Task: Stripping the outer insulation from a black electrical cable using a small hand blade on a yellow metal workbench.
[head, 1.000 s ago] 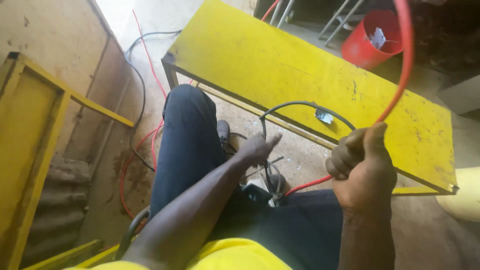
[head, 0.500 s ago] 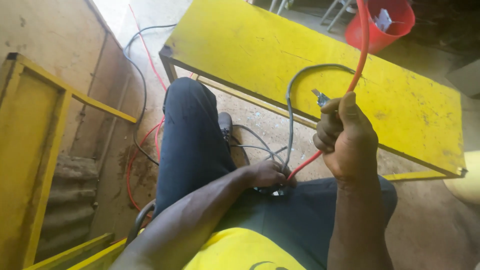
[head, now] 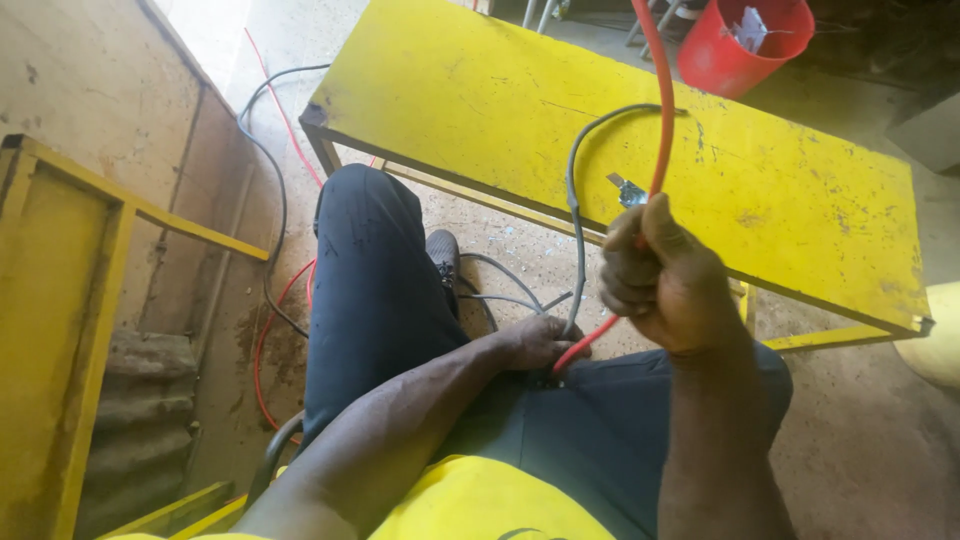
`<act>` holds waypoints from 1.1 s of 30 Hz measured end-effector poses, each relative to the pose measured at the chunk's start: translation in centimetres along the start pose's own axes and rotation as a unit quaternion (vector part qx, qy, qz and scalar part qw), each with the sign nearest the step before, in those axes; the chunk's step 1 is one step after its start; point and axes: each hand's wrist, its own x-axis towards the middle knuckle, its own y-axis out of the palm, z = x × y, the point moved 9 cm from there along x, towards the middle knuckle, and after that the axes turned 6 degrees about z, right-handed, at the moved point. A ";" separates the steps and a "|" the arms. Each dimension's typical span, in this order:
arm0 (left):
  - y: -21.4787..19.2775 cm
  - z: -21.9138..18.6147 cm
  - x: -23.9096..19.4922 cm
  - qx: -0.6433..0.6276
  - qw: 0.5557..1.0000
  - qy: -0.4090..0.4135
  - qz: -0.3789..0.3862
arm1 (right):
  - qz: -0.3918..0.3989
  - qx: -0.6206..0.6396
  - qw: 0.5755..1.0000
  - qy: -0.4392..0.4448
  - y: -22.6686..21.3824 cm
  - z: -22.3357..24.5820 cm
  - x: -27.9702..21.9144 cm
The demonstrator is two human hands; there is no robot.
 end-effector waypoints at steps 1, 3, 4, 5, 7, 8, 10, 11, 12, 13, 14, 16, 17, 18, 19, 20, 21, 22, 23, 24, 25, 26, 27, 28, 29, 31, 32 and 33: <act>0.2 0.6 0.4 0.001 1.000 0.000 0.004 | -0.004 0.000 1.000 -0.002 -0.1 -0.8 0.5; 1.0 1.4 1.3 -0.158 0.987 0.031 0.004 | 0.030 0.020 0.999 -0.012 0.2 -2.1 1.3; 0.5 1.5 1.7 -0.151 0.988 0.032 0.003 | 0.032 0.019 0.999 -0.019 0.4 -2.0 1.3; 0.2 1.6 2.1 -0.114 0.993 0.028 0.016 | -0.017 -0.012 1.000 0.012 -0.4 -2.5 1.3; 0.0 0.0 0.9 -0.081 0.996 0.015 0.034 | -0.073 -0.035 0.996 0.046 -1.1 -3.1 0.9; -0.8 -1.3 -0.3 0.041 0.998 -0.037 0.011 | -0.087 -0.054 0.994 0.044 -1.4 -2.8 0.8; -2.3 -2.4 -1.4 0.165 0.983 -0.085 -0.010 | -0.103 -0.074 0.991 0.040 -1.7 -2.5 1.0; -4.4 -1.9 -1.6 0.190 0.971 -0.117 -0.087 | -0.126 -0.073 0.988 0.043 -2.2 -2.5 1.1; -6.4 -1.5 -2.2 0.213 0.952 -0.147 -0.165 | -0.147 -0.072 0.985 0.047 -2.6 -2.6 1.3; -6.4 -2.7 -2.7 0.214 0.952 -0.144 -0.164 | -0.149 -0.074 0.985 0.045 -2.7 -2.4 1.5; -6.1 -4.9 -3.2 0.189 0.965 -0.073 -0.165 | -0.146 -0.081 0.984 0.055 -2.6 -2.5 1.8; -5.8 -6.6 -4.0 0.165 0.972 -0.001 -0.168 | -0.140 -0.088 0.984 0.062 -2.3 -2.6 2.5; -5.1 -6.7 -3.9 0.159 0.976 0.035 -0.145 | -0.147 -0.095 0.982 0.068 -2.4 -2.8 2.9; -4.2 -6.7 -4.0 0.151 0.979 0.069 -0.122 | -0.153 -0.100 0.980 0.076 -2.3 -3.1 3.0; -4.1 -6.6 -4.2 0.151 0.978 0.066 -0.125 | -0.149 -0.098 0.981 0.077 -2.0 -3.3 3.4; -3.9 -6.5 -4.1 0.144 0.980 0.059 -0.123 | -0.160 -0.103 0.979 0.077 -2.1 -3.4 3.5; -3.7 -6.5 -4.0 0.136 0.982 0.052 -0.121 | -0.171 -0.108 0.976 0.078 -2.3 -3.4 3.5; -3.7 -6.5 -4.2 0.137 0.982 0.052 -0.119 | -0.173 -0.107 0.976 0.077 -2.3 -3.4 3.6; -3.6 -6.5 -4.4 0.122 0.984 0.051 -0.115 | -0.178 -0.100 0.976 0.077 -2.4 -3.5 3.7; -3.4 -6.6 -4.6 0.107 0.987 0.051 -0.110 | -0.185 -0.093 0.975 0.077 -2.5 -3.5 3.6; -3.2 -6.4 -4.4 0.107 0.987 0.051 -0.106 | -0.189 -0.093 0.975 0.076 -2.5 -3.7 3.6; -3.2 -6.4 -4.2 0.119 0.986 0.053 -0.105 | -0.195 -0.091 0.974 0.069 -2.6 -3.7 3.6; -3.2 -6.4 -3.9 0.131 0.984 0.054 -0.104 | -0.201 -0.089 0.974 0.061 -2.7 -3.7 3.7; -3.0 -6.1 -3.6 0.132 0.984 0.054 -0.103 | -0.202 -0.088 0.973 0.061 -2.7 -3.8 3.8; -2.9 -6.5 -3.5 0.158 0.976 0.085 -0.121 | -0.213 -0.088 0.971 0.062 -2.8 -3.8 3.9; -2.4 -6.2 -3.2 0.183 0.967 0.114 -0.138 | -0.224 -0.087 0.969 0.063 -2.7 -4.0 4.0; -2.4 -5.9 -3.0 0.193 0.961 0.121 -0.157 | -0.230 -0.094 0.967 0.060 -2.5 -3.9 4.1; -2.4 -5.7 -2.8 0.203 0.955 0.128 -0.176 | -0.237 -0.102 0.964 0.057 -2.4 -3.8 4.2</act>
